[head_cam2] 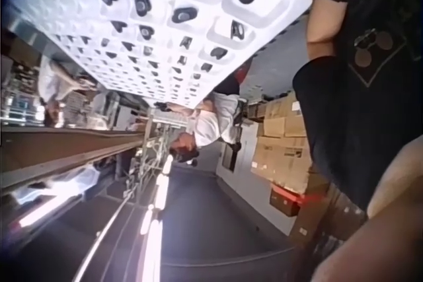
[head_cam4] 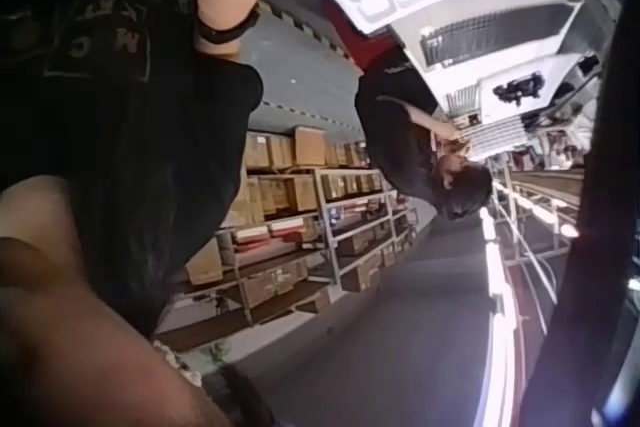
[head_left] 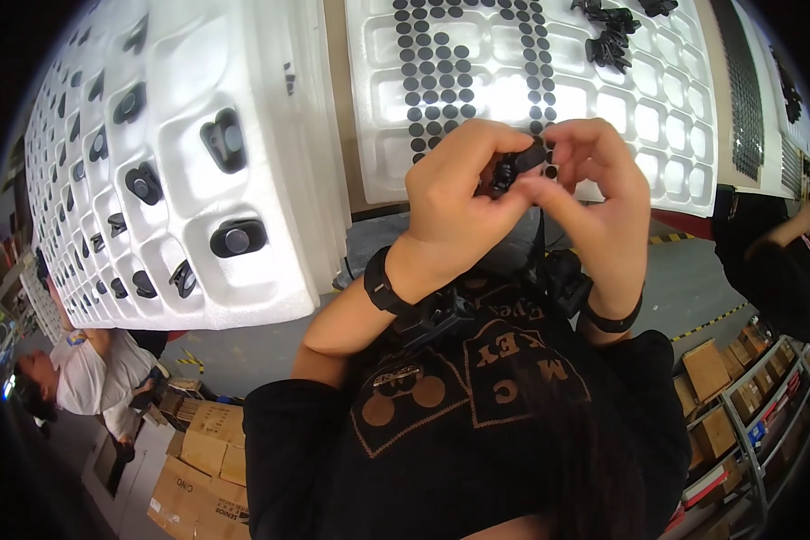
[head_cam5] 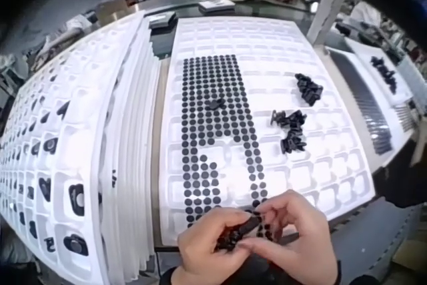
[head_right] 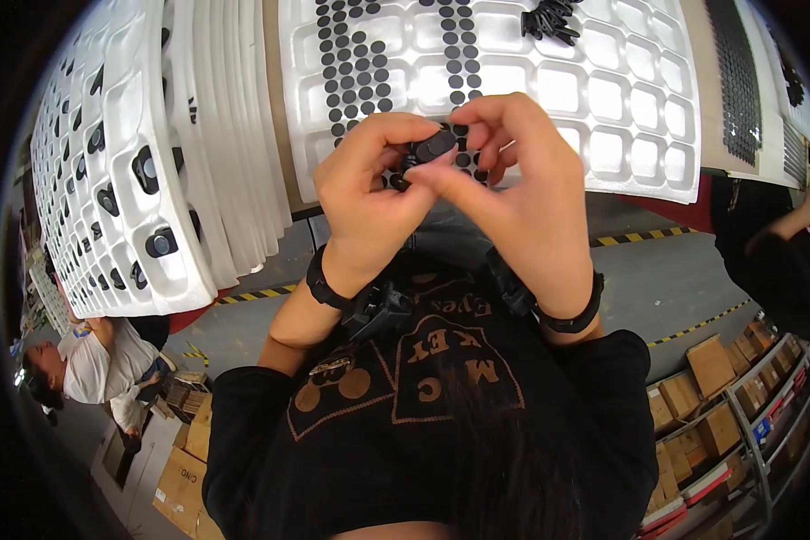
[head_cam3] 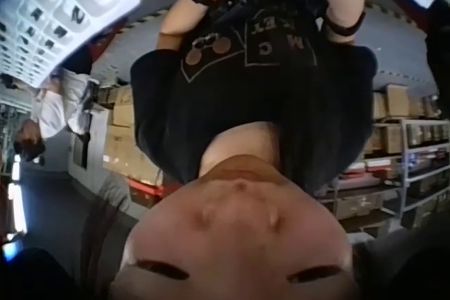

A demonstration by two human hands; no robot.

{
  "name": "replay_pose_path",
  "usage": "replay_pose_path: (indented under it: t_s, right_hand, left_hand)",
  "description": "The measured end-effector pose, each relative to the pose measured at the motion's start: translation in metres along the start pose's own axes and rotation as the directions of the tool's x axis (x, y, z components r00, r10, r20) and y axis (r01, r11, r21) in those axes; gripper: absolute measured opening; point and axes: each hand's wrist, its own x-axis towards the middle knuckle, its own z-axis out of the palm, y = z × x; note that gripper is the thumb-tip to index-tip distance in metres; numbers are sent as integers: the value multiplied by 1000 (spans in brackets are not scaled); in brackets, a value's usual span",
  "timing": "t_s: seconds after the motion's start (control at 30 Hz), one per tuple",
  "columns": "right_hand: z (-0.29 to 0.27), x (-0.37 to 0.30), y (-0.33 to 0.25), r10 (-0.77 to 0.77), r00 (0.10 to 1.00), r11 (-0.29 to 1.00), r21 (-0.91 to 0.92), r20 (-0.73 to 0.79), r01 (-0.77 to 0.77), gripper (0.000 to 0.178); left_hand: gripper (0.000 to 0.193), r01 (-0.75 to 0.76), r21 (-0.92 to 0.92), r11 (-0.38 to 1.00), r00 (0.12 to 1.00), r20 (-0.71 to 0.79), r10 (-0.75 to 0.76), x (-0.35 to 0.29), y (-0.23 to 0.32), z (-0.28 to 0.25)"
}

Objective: Assembling small electronic components and placing them into white trays on an assembly line.

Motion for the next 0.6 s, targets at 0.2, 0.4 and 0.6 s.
replay_pose_path:
  t_s: [0.2,0.4,0.6]
  right_hand:
    - [-8,11,-6,85,993,994,63,85,-91,28]
    - [-19,14,-5,124,986,955,256,113,-150,22]
    - [-20,14,-9,109,981,985,118,163,-129,21]
  left_hand:
    - [22,-112,64,992,993,-19,114,7,11,5]
    - [23,-154,122,981,988,13,153,13,16,5]
    - [22,-172,215,961,985,35,168,9,23,4]
